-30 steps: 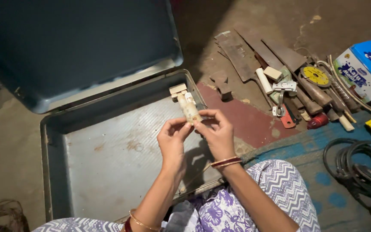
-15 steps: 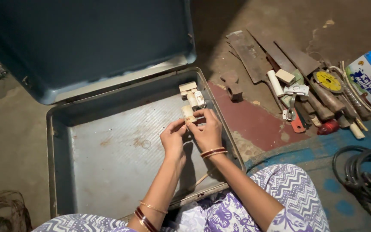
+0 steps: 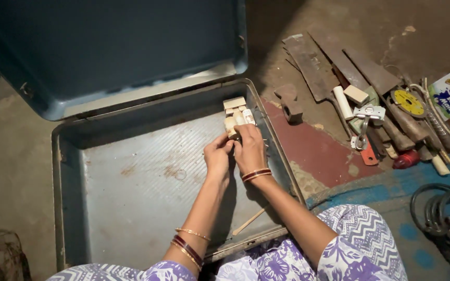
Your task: The person sits on the floor with an open metal toolbox and sorts scattered tools and parts. They handle a yellow torch, small metal bits, electrical components and saw blades, placing items one at a time into the toolbox tray.
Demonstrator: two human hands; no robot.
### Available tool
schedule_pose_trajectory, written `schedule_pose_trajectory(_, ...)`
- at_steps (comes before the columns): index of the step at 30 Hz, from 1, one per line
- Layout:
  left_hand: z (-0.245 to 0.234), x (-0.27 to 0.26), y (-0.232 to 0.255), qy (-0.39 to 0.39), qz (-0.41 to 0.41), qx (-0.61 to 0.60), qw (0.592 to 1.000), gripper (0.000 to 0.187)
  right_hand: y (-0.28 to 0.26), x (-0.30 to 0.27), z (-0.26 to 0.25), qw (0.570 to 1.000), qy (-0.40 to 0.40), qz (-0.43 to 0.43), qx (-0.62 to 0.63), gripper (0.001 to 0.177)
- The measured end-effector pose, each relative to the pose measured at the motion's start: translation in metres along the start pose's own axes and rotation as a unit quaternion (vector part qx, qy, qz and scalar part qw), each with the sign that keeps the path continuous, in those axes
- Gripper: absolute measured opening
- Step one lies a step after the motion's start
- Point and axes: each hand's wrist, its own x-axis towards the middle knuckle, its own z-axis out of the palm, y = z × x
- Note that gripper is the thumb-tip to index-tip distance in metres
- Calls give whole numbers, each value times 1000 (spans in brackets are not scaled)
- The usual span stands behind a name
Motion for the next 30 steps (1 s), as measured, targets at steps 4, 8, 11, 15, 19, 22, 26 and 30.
schedule_pose_trajectory(4,-5,11,-10,-5,-15,-17,1000,37,4,-2,9,999,-36,-12,-22,42)
schedule_pose_trajectory(8,-12,22,-15,-20,21,48,998,39,8,-2,12,997,-59,-30,-40,46)
schedule_pose_trajectory(11,-18,26,-12,-33,15,79,996,41,9,0,13,996,-73,-31,-41,48)
schedule_pose_trajectory(15,-13,23,-7,-25,5,73,997,35,7,2,13,996,-82,-22,-29,51)
schedule_pose_trajectory(19,-6,13,2,6,99,152,983,31,2,-1,0,996,-91,10,7,56)
schedule_pose_trajectory(22,-2,8,10,-8,63,130,989,30,-1,-4,-15,995,-87,36,44,51)
schedule_pose_trajectory(26,-3,7,13,7,47,170,984,32,1,-4,-35,992,-71,76,71,41)
schedule_pose_trajectory(30,-8,8,10,-22,62,159,985,32,9,-3,-54,988,-43,82,123,37)
